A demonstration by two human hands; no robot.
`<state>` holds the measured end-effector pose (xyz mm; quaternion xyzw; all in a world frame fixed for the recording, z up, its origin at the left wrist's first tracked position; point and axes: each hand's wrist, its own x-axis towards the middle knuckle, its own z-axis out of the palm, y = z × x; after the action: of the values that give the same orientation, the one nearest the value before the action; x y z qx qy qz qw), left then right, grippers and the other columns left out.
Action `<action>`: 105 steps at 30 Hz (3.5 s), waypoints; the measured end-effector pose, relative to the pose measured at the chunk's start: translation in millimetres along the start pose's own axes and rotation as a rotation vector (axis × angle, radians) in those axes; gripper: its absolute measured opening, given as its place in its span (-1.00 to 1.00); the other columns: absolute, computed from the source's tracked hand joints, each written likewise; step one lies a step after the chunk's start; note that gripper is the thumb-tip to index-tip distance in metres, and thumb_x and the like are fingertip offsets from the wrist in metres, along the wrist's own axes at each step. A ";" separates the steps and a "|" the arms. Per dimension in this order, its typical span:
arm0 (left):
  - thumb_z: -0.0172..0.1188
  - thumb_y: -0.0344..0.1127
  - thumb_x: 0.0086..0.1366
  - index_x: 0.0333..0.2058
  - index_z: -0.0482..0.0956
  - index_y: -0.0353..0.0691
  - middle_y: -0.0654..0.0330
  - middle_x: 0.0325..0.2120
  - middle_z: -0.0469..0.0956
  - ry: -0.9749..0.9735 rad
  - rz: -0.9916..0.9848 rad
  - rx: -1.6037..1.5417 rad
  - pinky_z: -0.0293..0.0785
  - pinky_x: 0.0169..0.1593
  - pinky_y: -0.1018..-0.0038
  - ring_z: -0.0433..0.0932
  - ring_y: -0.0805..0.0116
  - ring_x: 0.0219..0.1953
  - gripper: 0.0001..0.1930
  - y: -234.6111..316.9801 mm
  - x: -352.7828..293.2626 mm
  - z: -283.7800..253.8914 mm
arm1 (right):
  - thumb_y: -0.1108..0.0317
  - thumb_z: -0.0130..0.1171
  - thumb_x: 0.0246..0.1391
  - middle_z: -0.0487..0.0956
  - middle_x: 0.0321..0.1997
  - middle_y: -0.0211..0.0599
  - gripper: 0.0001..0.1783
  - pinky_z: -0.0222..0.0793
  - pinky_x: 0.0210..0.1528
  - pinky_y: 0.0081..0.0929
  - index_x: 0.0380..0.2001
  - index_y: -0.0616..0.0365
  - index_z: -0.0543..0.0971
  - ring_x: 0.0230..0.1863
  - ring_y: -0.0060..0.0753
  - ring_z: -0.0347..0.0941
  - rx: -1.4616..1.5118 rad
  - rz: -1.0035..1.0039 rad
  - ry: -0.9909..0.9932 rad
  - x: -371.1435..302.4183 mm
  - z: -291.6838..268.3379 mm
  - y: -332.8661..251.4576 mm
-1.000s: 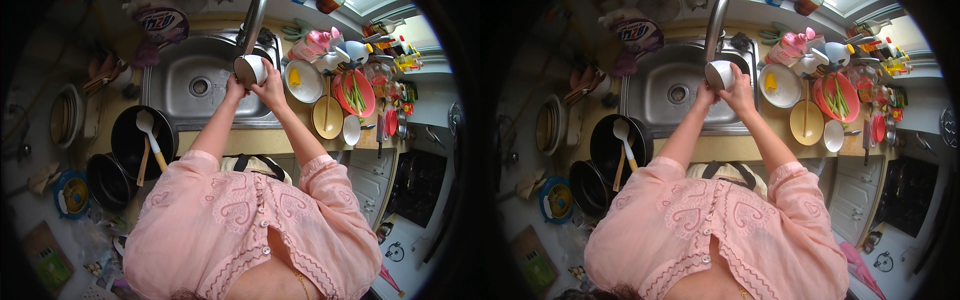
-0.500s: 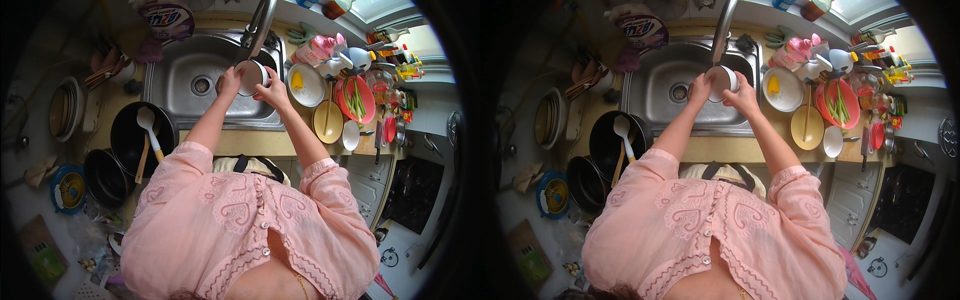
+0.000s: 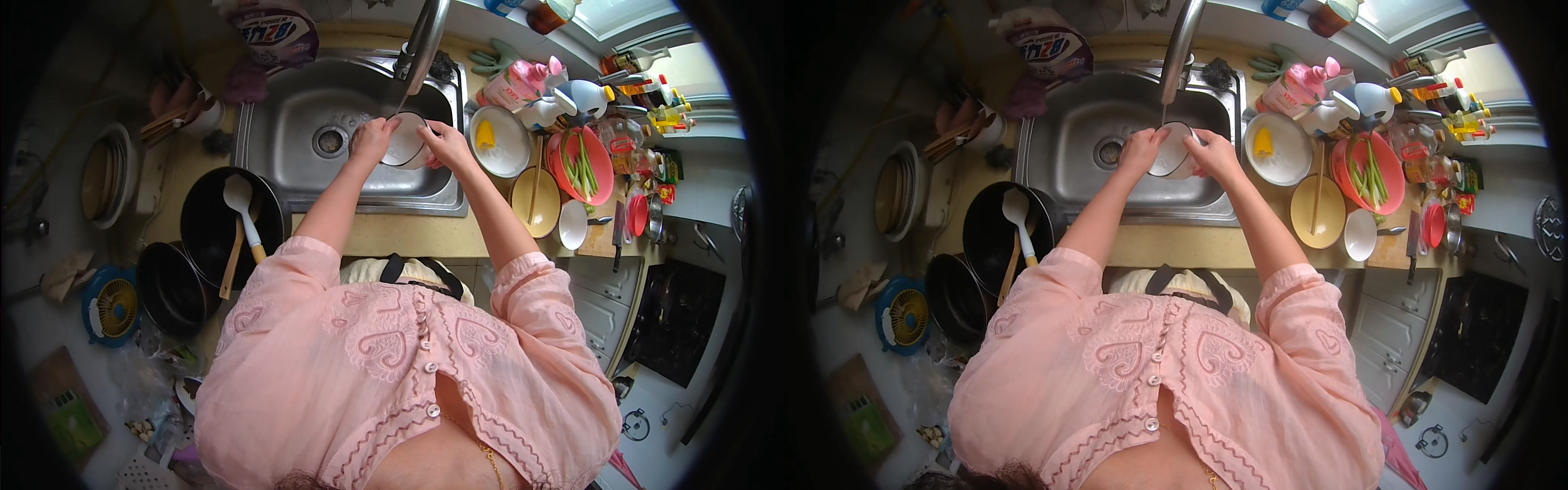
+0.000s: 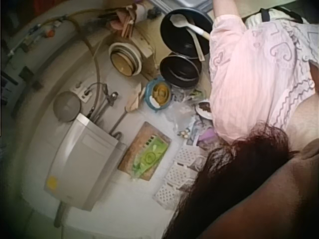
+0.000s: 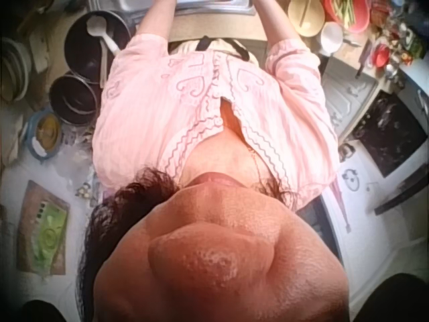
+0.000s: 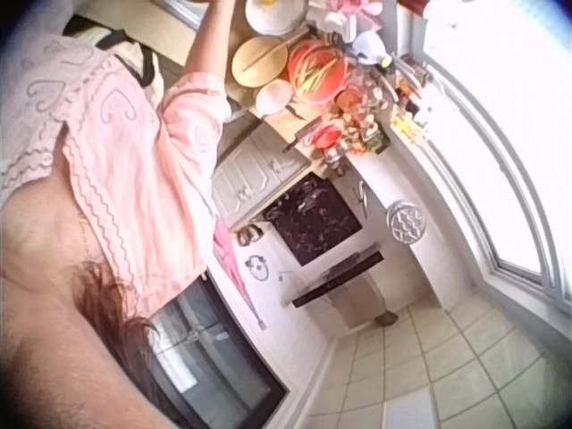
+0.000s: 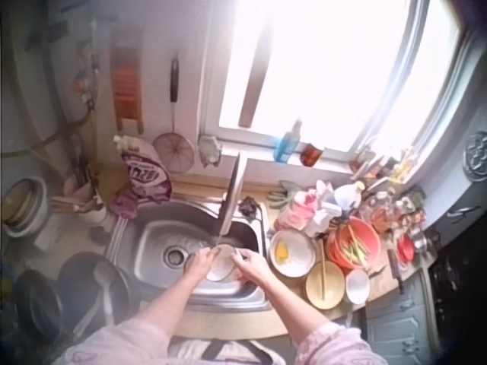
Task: The person washes a small white bowl under running water in a kitchen sink, rinsing it thoroughly before placing it on a drying rack. They then pick up a black pot and a white ladle, scrubbing the pot's interior with the ladle and rinsing both items under the tap.
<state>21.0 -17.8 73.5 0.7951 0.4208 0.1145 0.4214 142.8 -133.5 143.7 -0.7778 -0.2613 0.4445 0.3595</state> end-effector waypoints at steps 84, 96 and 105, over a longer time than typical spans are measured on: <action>0.10 -0.63 -0.15 0.16 0.04 -0.23 -0.09 0.04 0.19 0.418 -0.158 -0.217 0.26 0.10 0.26 0.23 -0.06 0.09 -0.20 -24.4 -44.3 -10.7 | 0.19 0.11 -0.06 0.53 -0.38 -0.14 -0.78 0.36 -0.37 -0.23 -0.30 -0.06 0.48 -0.32 -0.05 0.48 -0.736 -0.656 0.416 116.9 2.6 -47.0; 0.13 -0.62 -0.06 0.12 0.11 -0.22 -0.01 -0.08 0.27 0.517 0.236 0.173 0.31 0.05 0.21 0.30 -0.08 -0.01 -0.29 -8.6 -71.0 -43.4 | 0.43 -0.01 -0.03 0.54 -0.38 0.02 -0.86 0.43 -0.25 -0.11 -0.42 0.19 0.52 -0.25 0.06 0.49 -0.698 -0.550 0.293 159.8 -0.2 -50.1; 0.04 -0.59 -0.09 0.15 0.05 -0.28 -0.10 -0.04 0.25 0.582 -0.020 -0.124 0.21 0.13 0.19 0.24 -0.10 0.08 -0.27 -19.0 -63.8 -31.5 | 0.31 0.07 0.03 0.46 -0.15 -0.01 -0.66 0.38 -0.09 -0.25 -0.09 0.16 0.43 -0.10 -0.01 0.42 -0.465 -0.698 0.322 121.5 -18.9 -30.2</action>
<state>-46.3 -43.0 89.4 0.6974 0.5238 0.3590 0.3321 213.7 -33.2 113.0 -0.7626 -0.5415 0.0992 0.3396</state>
